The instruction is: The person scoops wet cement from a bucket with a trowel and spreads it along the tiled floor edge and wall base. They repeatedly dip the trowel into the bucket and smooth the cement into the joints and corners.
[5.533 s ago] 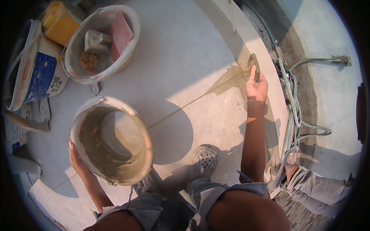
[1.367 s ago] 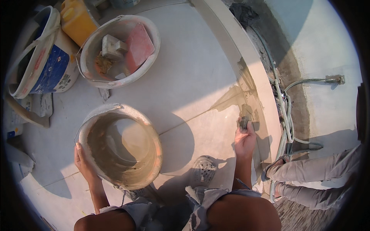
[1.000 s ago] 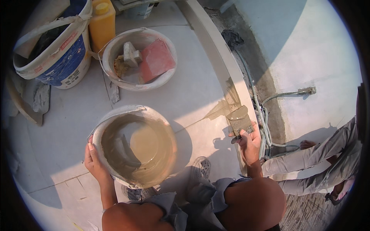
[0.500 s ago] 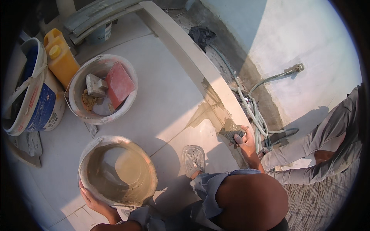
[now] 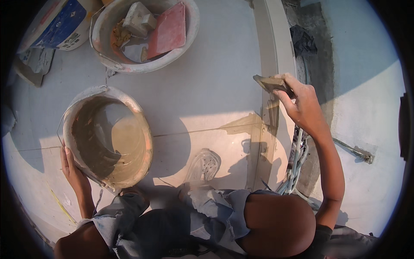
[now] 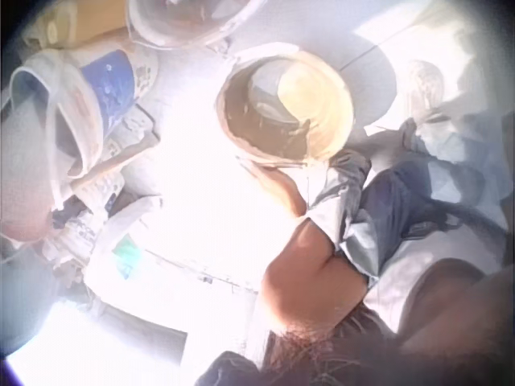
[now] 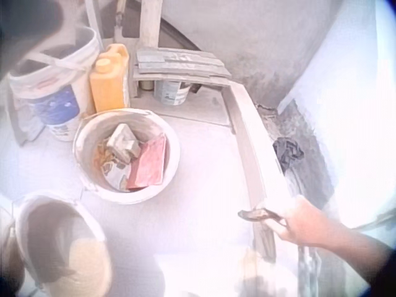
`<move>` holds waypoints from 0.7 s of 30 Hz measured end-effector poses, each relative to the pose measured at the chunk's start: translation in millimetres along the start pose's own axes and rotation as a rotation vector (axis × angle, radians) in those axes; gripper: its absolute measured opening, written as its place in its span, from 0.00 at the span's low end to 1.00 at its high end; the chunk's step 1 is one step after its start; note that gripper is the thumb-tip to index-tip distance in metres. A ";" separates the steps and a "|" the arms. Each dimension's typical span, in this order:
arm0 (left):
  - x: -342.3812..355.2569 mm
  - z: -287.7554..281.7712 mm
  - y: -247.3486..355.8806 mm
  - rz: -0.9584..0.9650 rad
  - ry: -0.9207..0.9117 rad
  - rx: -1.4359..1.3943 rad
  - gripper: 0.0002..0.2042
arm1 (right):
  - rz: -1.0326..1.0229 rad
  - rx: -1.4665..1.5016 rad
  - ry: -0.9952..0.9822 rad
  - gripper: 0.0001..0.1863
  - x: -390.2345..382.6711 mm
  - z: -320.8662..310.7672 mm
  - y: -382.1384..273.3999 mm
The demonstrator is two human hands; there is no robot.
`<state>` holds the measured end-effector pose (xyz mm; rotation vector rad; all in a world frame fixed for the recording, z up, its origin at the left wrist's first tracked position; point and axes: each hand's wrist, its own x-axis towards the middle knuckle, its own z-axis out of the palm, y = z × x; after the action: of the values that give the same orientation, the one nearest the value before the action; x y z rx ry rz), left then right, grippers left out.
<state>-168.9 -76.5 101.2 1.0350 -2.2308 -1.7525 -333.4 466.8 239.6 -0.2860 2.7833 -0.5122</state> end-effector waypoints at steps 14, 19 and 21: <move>-156.3 -41.1 -174.8 -0.608 0.540 -0.318 0.32 | -0.552 -0.912 -0.344 0.14 41.6 19.3 94.2; -185.8 -50.4 -182.1 -0.657 0.578 -0.276 0.32 | -0.349 -0.949 -0.535 0.11 55.1 33.3 68.0; -192.6 -52.1 -185.7 -0.673 0.590 -0.274 0.32 | -0.525 -0.843 -0.355 0.11 73.7 42.7 64.2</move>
<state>83.2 -25.7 10.6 2.0469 -1.3240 -1.5673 -397.6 494.1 159.0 -1.1640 2.3886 0.5996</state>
